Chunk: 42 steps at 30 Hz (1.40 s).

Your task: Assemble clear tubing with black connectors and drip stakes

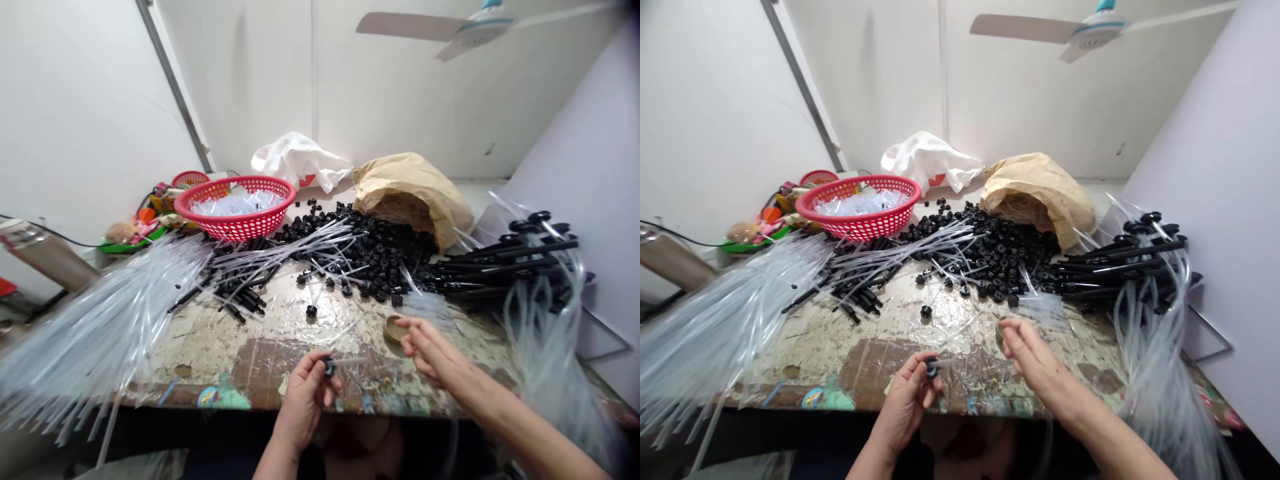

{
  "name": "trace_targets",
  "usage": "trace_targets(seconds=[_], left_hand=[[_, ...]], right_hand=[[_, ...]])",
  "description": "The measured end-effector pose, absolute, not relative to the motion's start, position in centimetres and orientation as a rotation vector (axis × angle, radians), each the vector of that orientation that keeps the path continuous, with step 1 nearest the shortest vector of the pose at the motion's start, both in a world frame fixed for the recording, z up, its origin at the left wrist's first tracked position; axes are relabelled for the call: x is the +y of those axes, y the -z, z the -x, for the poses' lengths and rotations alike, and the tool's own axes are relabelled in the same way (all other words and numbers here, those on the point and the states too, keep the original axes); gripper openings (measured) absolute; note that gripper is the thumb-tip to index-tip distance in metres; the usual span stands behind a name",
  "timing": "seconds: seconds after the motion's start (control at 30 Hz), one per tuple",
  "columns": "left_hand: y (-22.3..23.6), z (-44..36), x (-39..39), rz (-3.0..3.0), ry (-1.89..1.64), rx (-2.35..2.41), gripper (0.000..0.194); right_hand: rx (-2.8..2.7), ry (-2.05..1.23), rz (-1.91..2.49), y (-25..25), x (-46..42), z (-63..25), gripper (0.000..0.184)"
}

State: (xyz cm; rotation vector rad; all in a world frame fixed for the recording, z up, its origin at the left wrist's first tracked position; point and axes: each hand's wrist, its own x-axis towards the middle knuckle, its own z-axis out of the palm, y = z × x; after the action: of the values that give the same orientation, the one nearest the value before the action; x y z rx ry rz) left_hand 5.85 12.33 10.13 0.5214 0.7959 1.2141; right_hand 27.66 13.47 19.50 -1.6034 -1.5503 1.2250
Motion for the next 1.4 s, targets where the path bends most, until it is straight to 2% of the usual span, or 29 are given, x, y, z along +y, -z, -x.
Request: trace_targets(seconds=[0.17, 0.27, 0.4, 0.63, 0.9, 1.07, 1.13, 1.4], left_hand=[[-10.7, -6.1, 12.4, -0.430, -1.267, 0.836, 0.035], [-10.9, -6.1, 12.4, -0.404, -1.293, 0.816, 0.034], [-10.7, -6.2, 12.5, -0.376, -1.312, 0.809, 0.029], [-10.4, -5.9, 12.7, -0.447, -1.259, 0.837, 0.041], [-10.8, -5.7, 12.6, -0.468, -1.168, 0.833, 0.037], [-10.8, -5.8, 12.6, -0.482, -1.188, 0.842, 0.035], [-10.8, -5.9, 12.6, -0.486, -1.189, 0.846, 0.034], [-11.1, -5.9, 12.4, -0.436, -1.196, 0.813, 0.024]], right_hand=[[-1.797, -0.694, 1.634, -18.9, 14.8, -30.9, 0.042], [-1.901, -0.507, 1.654, -18.8, 15.1, -31.6, 0.044], [-1.983, -0.367, 1.757, -18.5, 15.4, -31.9, 0.043], [-2.187, -0.219, 1.885, -16.9, 16.7, -32.2, 0.021], [-2.371, -0.002, 1.898, -16.6, 17.4, -31.7, 0.023], [-2.378, -0.013, 1.908, -16.8, 17.6, -31.8, 0.023], [-2.316, -0.112, 1.888, -17.2, 17.5, -31.8, 0.021], [-1.885, -1.098, 1.461, -18.8, 14.8, -27.3, 0.019]])
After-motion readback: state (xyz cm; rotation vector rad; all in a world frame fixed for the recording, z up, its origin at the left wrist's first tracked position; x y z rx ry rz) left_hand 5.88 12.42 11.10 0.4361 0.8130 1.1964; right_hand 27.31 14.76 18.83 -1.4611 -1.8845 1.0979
